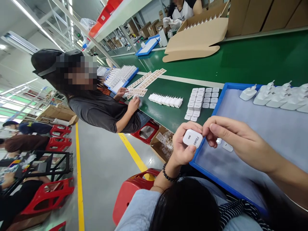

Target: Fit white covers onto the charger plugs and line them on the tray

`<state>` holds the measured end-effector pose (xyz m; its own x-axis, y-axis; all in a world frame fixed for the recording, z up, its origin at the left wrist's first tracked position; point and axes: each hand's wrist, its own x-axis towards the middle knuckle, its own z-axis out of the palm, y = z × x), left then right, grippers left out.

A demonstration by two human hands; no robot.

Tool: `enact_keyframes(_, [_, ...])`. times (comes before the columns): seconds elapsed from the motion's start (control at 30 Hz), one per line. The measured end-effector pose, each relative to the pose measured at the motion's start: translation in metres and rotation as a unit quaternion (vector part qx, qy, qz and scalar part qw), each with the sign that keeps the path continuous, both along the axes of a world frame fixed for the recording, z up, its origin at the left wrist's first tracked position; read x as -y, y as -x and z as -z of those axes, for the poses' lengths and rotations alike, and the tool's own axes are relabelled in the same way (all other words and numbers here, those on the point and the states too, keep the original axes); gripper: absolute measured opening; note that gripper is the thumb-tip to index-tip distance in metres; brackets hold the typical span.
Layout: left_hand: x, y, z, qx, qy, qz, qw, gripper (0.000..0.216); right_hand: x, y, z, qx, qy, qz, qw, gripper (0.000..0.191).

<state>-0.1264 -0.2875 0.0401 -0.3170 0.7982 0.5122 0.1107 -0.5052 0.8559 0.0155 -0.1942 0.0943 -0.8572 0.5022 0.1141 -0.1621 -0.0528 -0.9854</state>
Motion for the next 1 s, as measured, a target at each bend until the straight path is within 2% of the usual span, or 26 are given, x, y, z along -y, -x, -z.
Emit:
enact_keyframes(0.33, [-0.001, -0.005, 0.001, 0.035, -0.016, -0.002, 0.999, 0.035, 0.002, 0.003, 0.002, 0.019, 0.0, -0.014, 1.0, 0.035])
enact_keyframes(0.43, [0.001, -0.004, 0.004, 0.058, -0.003, -0.006, 0.998, 0.033, 0.004, 0.003, 0.0, 0.017, -0.015, -0.024, 0.999, 0.026])
enact_keyframes(0.6, [0.002, -0.002, 0.006, 0.079, -0.033, -0.003, 0.996, 0.022, 0.007, 0.002, -0.002, 0.0, -0.033, -0.047, 0.998, 0.008])
enact_keyframes(0.83, [0.002, -0.002, 0.008, 0.109, -0.025, -0.026, 0.993, 0.022, 0.011, 0.002, 0.002, -0.02, -0.04, -0.054, 0.998, 0.013])
enact_keyframes(0.93, [0.0, -0.005, 0.003, 0.15, -0.034, -0.017, 0.988, 0.014, 0.01, 0.005, 0.007, -0.01, -0.047, -0.047, 0.998, 0.012])
enact_keyframes(1.0, [-0.003, -0.008, -0.003, 0.179, -0.019, -0.014, 0.983, 0.02, 0.009, 0.007, 0.011, -0.003, -0.033, -0.042, 0.999, 0.012])
